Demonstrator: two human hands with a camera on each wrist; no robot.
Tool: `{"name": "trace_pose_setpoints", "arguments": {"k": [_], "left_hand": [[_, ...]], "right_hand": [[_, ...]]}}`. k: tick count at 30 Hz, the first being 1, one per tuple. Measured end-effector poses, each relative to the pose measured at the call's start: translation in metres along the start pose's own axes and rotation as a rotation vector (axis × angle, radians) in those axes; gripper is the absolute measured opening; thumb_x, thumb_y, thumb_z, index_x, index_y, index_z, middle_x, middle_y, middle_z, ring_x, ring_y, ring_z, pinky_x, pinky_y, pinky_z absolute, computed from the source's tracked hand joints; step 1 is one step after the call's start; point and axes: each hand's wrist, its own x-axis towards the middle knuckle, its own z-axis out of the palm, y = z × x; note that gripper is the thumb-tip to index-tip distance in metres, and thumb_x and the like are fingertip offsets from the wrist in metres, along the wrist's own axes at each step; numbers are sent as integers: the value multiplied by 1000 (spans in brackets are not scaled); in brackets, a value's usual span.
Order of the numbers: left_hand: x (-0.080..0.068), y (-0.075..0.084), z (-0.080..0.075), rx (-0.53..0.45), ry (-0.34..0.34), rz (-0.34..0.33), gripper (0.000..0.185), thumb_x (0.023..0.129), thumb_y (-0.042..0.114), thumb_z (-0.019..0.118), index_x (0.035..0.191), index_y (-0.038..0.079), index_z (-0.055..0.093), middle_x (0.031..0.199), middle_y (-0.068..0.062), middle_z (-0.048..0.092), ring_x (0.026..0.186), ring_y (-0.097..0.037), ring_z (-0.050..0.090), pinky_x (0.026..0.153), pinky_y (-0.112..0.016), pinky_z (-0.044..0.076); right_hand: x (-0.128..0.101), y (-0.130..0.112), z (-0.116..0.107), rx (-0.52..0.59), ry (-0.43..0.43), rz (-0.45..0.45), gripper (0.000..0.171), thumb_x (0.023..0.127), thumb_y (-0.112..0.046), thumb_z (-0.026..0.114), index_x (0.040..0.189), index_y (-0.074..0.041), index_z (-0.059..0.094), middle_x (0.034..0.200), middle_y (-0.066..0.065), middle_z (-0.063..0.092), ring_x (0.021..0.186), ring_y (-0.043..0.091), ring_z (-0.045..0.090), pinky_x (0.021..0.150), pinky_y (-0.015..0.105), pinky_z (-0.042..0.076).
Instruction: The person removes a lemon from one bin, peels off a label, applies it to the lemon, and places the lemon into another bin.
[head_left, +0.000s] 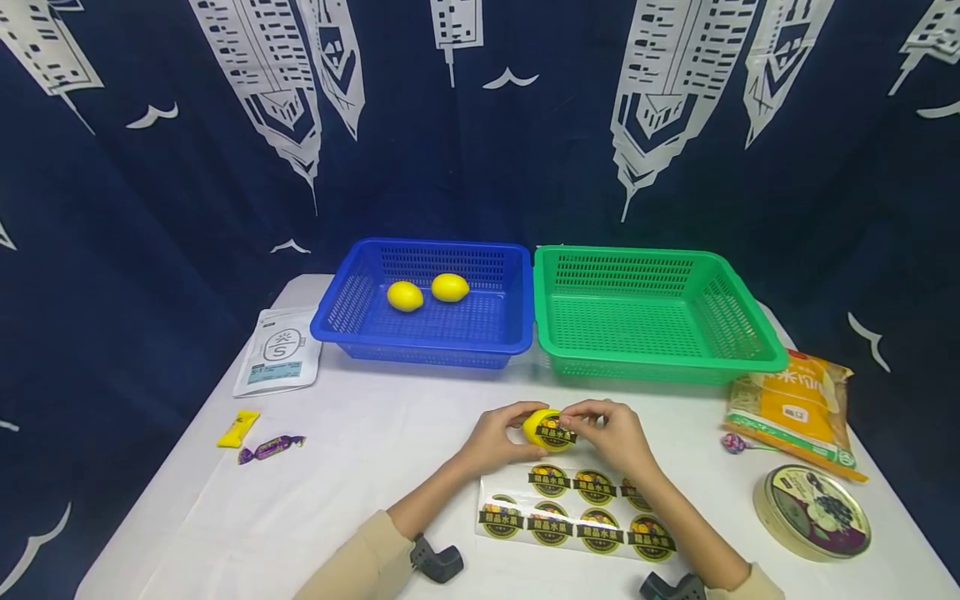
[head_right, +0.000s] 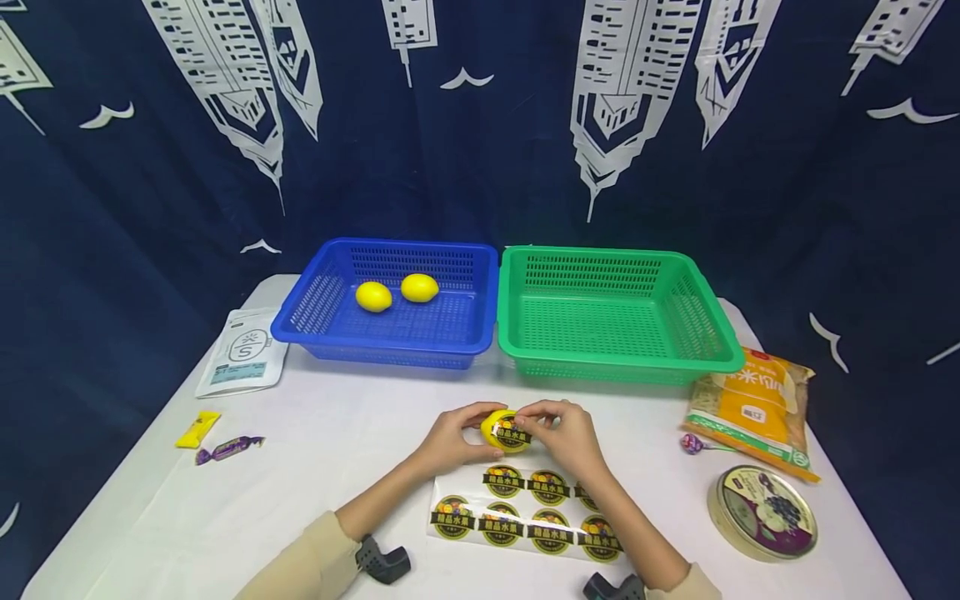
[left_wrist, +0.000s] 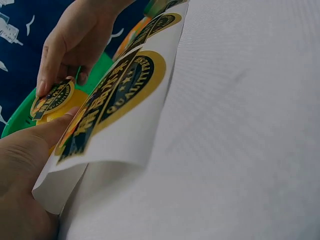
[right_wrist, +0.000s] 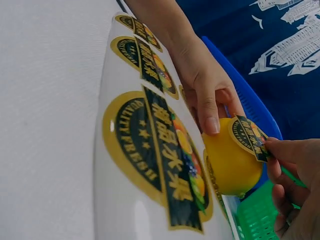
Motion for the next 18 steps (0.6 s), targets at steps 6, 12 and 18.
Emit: {"name": "trace_pose_setpoints", "arguments": {"k": [6, 12, 18], "left_hand": [[0, -1, 1, -19, 0, 12, 63, 68, 22, 82, 125, 16, 55, 120, 4, 60, 100, -7, 59, 89, -21, 46], [0, 0, 1, -17, -3, 21, 63, 68, 21, 82, 125, 14, 55, 120, 2, 60, 100, -6, 60, 89, -20, 45], [-1, 1, 0, -12, 4, 38, 63, 67, 20, 82, 124, 13, 55, 120, 0, 60, 100, -6, 60, 89, -20, 45]], "right_hand": [[-3, 3, 7, -40, 83, -50, 10, 78, -33, 73, 82, -23, 72, 72, -15, 63, 64, 11, 48, 56, 25, 39], [-8, 3, 15, -78, 185, -118, 8, 76, -25, 76, 81, -21, 72, 70, -15, 61, 63, 10, 46, 54, 24, 38], [-10, 2, 24, -150, 295, -227, 15, 72, -20, 80, 85, -17, 72, 65, -13, 57, 62, 12, 44, 57, 27, 35]]}}
